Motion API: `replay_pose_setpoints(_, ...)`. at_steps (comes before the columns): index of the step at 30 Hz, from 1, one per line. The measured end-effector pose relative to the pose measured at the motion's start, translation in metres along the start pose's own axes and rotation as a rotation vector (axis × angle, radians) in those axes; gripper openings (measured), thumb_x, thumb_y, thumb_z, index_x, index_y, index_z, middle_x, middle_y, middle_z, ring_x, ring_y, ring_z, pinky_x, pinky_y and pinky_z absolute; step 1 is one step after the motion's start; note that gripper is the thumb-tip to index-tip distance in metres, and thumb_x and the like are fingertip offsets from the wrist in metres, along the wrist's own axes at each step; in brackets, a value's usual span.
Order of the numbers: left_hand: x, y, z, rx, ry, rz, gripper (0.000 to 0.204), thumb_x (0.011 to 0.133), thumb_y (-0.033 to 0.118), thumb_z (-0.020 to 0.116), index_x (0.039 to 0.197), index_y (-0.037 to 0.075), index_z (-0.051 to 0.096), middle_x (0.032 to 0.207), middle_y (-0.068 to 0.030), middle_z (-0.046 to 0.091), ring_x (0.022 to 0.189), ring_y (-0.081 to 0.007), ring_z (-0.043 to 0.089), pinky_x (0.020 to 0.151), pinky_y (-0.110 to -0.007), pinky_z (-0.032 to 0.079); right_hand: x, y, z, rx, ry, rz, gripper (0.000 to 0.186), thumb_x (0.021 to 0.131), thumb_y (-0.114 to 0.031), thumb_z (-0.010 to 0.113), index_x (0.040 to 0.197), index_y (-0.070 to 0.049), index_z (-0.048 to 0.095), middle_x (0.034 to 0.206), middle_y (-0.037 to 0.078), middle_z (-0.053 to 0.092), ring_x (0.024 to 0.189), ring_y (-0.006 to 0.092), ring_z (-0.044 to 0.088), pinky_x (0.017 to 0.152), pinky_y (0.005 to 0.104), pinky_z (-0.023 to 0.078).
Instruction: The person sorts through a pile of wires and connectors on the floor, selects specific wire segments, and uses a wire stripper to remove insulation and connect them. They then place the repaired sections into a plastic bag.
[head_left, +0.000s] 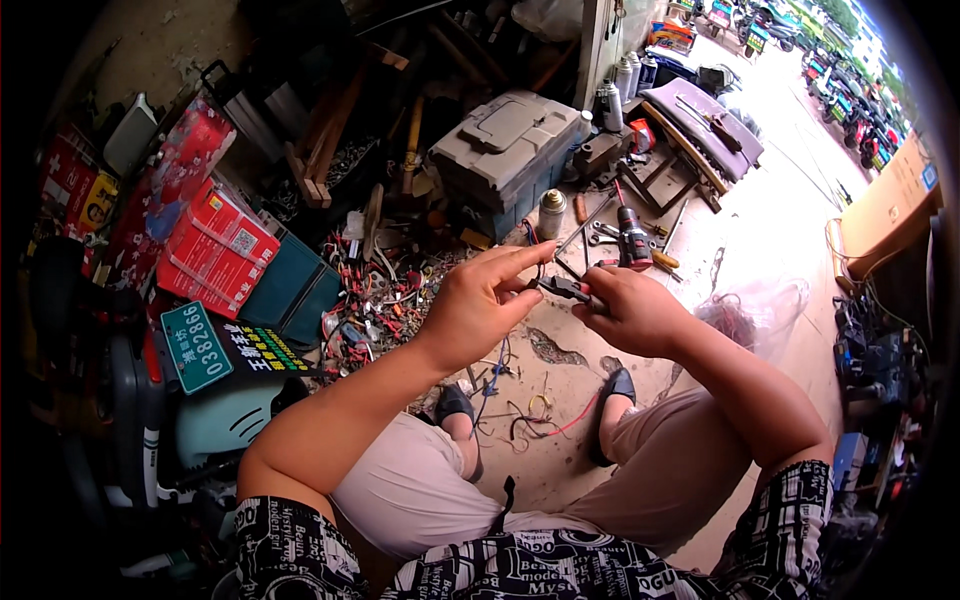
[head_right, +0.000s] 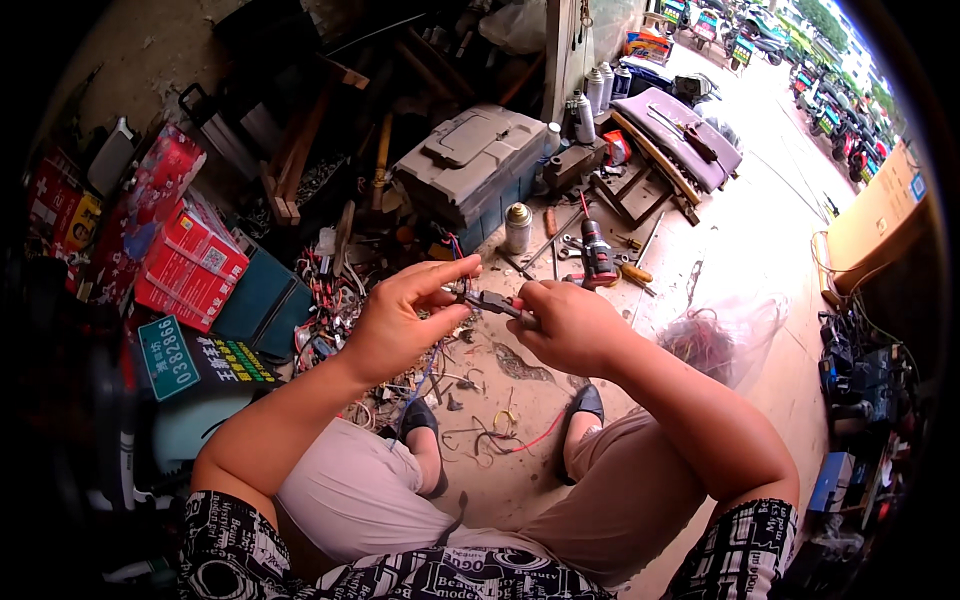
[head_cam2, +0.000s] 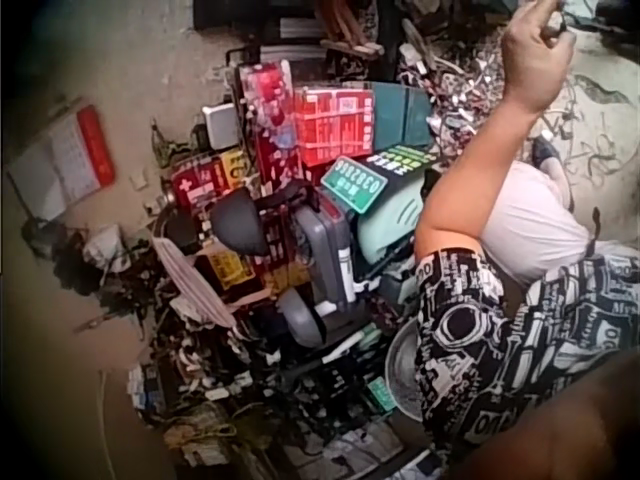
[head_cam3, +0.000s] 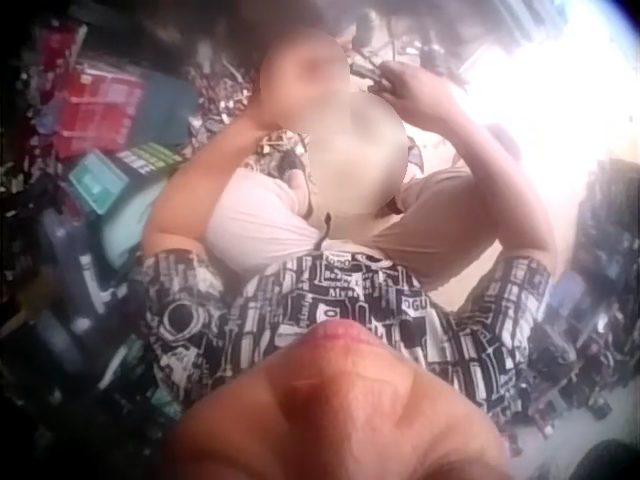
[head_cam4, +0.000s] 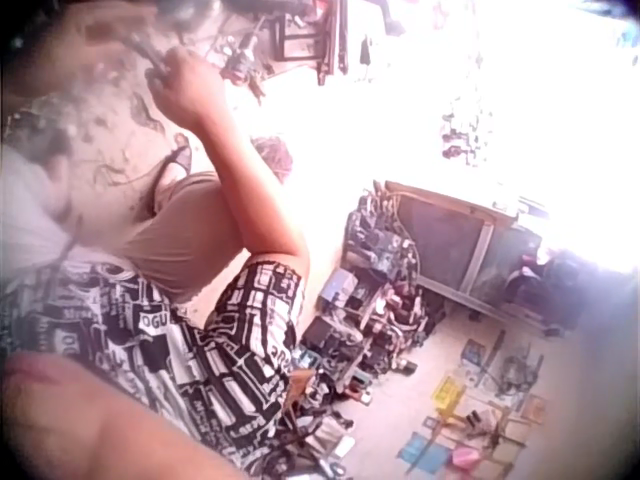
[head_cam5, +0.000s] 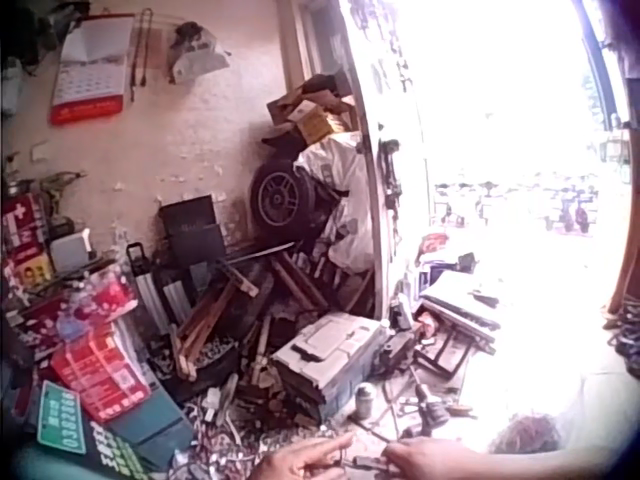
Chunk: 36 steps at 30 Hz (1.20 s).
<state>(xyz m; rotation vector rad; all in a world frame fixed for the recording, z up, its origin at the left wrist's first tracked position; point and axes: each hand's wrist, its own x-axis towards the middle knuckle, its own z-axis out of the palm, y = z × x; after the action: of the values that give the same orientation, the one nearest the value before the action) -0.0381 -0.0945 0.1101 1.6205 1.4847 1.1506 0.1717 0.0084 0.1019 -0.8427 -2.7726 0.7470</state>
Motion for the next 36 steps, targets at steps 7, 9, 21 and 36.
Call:
replay_pose_setpoints(7,-0.002,-0.012,0.002,-0.064,0.037,-0.005,0.049,0.082,-0.004,0.066,0.129,0.009,0.06,0.115,-0.0034,0.063,0.082,-0.0055,0.058,0.074,-0.02,0.05,0.005,-0.004,0.002,-0.064,-0.031,0.022,0.027,0.086,-0.03,0.063,0.091,-0.004,0.059,0.082,0.016,0.061,0.079,0.0362,0.061,0.07,0.0451,0.048)
replay_pose_setpoints(9,-0.002,-0.01,0.002,-0.092,0.055,0.036,0.049,0.081,-0.006,0.065,0.127,0.008,0.06,0.114,-0.0034,0.063,0.08,-0.0054,0.059,0.071,-0.02,0.05,0.006,0.001,0.004,-0.075,-0.019,0.017,0.028,0.084,-0.031,0.063,0.087,-0.004,0.056,0.08,0.018,0.061,0.077,0.0379,0.061,0.068,0.047,0.048)
replay_pose_setpoints(21,-0.005,-0.017,0.01,-0.04,0.007,0.021,0.049,0.08,0.001,0.066,0.129,0.008,0.059,0.111,-0.0043,0.065,0.07,-0.0049,0.053,0.063,-0.022,0.047,-0.001,-0.011,0.0,-0.099,-0.041,0.118,0.034,0.083,-0.035,0.064,0.074,-0.002,0.06,0.065,0.019,0.061,0.065,0.0404,0.061,0.061,0.0484,0.048)
replay_pose_setpoints(36,0.001,-0.02,0.003,-0.731,-0.136,-0.681,0.054,0.087,0.001,0.066,0.137,0.005,0.048,0.121,-0.0053,0.062,0.098,-0.0132,0.065,0.079,-0.022,0.052,-0.006,-0.018,-0.011,-0.327,0.017,0.038,0.03,0.088,-0.03,0.053,0.078,-0.003,0.062,0.071,0.017,0.066,0.066,0.0362,0.065,0.06,0.0458,0.052)
